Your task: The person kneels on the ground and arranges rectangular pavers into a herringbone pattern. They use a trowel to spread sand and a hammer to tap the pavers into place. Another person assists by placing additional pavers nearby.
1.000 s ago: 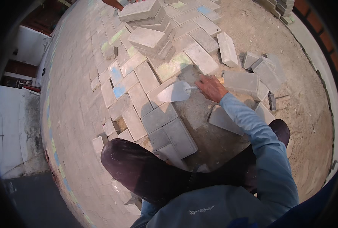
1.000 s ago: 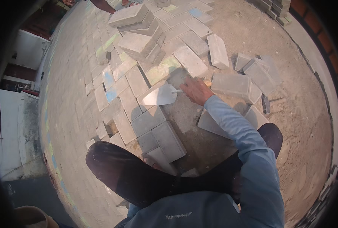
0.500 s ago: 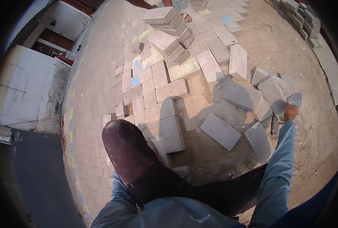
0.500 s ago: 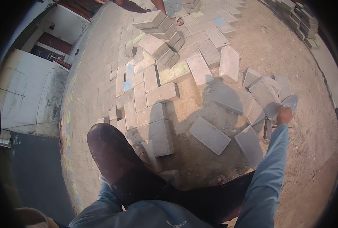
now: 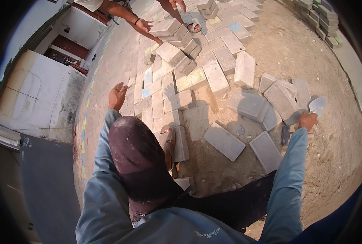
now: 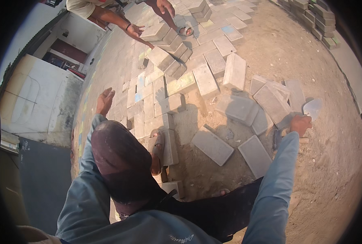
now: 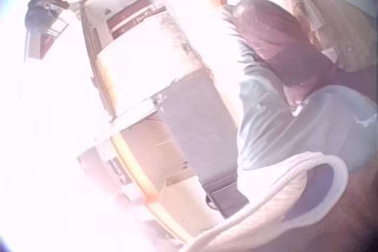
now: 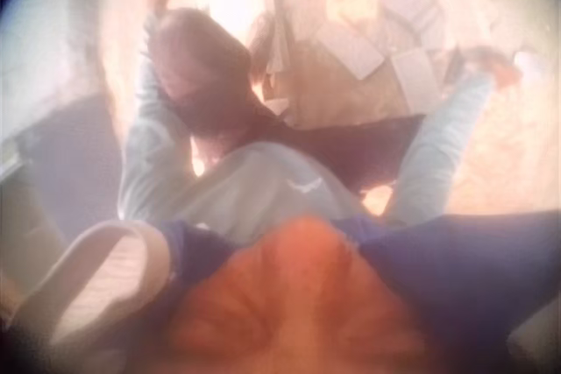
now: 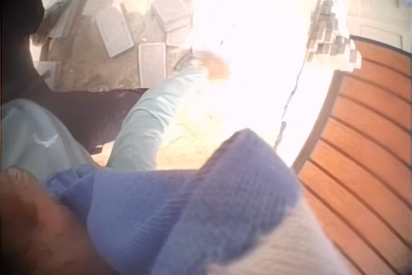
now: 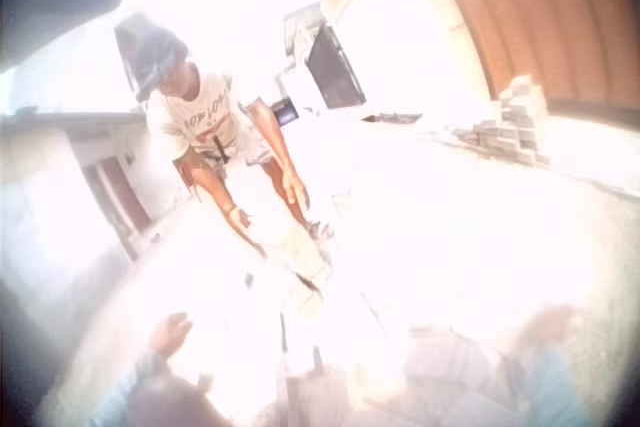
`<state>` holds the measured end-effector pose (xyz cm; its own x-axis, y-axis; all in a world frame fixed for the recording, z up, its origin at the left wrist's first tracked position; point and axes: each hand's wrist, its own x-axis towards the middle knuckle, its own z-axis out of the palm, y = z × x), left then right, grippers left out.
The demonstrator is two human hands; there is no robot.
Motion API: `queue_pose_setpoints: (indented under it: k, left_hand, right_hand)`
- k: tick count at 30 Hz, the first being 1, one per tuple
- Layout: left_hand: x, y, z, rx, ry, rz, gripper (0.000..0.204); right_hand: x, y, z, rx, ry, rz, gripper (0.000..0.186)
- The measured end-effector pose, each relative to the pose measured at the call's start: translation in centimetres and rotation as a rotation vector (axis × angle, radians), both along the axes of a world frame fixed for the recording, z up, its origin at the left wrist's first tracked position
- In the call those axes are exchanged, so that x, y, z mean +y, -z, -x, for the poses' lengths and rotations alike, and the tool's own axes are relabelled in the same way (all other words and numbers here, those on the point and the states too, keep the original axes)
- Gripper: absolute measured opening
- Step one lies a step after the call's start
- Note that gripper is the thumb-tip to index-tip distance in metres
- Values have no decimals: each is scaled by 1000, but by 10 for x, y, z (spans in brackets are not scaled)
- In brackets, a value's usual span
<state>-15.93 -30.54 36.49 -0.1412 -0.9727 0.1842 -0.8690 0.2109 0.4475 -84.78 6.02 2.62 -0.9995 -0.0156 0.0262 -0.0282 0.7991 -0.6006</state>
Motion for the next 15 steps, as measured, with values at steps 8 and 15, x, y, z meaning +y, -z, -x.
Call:
queue_pose_setpoints:
  k: [8,15]
  left_hand:
    - [-27,120,-76,3,24,-276,60]
    - [-76,226,-138,-69,59,-308,60]
  right_hand:
    - [66,27,-9,-167,138,-324,50]
    - [56,-36,0,3,310,-625,40]
